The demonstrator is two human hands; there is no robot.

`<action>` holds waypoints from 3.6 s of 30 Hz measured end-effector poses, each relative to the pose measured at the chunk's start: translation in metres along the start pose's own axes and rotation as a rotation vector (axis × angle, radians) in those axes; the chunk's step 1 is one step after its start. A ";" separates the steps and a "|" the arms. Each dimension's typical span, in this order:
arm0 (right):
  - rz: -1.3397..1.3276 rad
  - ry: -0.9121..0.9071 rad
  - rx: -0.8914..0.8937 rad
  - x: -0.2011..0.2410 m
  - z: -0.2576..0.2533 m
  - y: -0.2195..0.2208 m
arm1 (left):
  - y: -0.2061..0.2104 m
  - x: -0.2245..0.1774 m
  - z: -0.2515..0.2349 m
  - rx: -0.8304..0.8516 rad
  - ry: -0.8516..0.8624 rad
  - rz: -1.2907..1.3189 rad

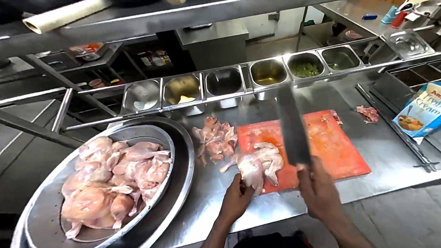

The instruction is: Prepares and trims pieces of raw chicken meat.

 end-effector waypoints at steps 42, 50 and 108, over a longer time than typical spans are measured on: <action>0.295 0.352 0.474 -0.005 -0.035 0.022 | -0.031 0.032 0.037 0.000 -0.019 -0.201; 0.870 0.391 0.126 -0.098 -0.097 -0.008 | -0.043 -0.036 -0.020 -0.165 0.134 -0.458; -0.311 0.310 0.669 -0.017 -0.064 0.162 | -0.088 -0.159 -0.079 -0.156 0.675 1.331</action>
Point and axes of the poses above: each hand's wrist, its own z-axis away from the middle knuckle, its own y-axis out of the palm, x = y × z, the point moved 5 cm from there along -z, towards the middle knuckle, and after that the axes turned 14 degrees about y, right-handed, at the moved point
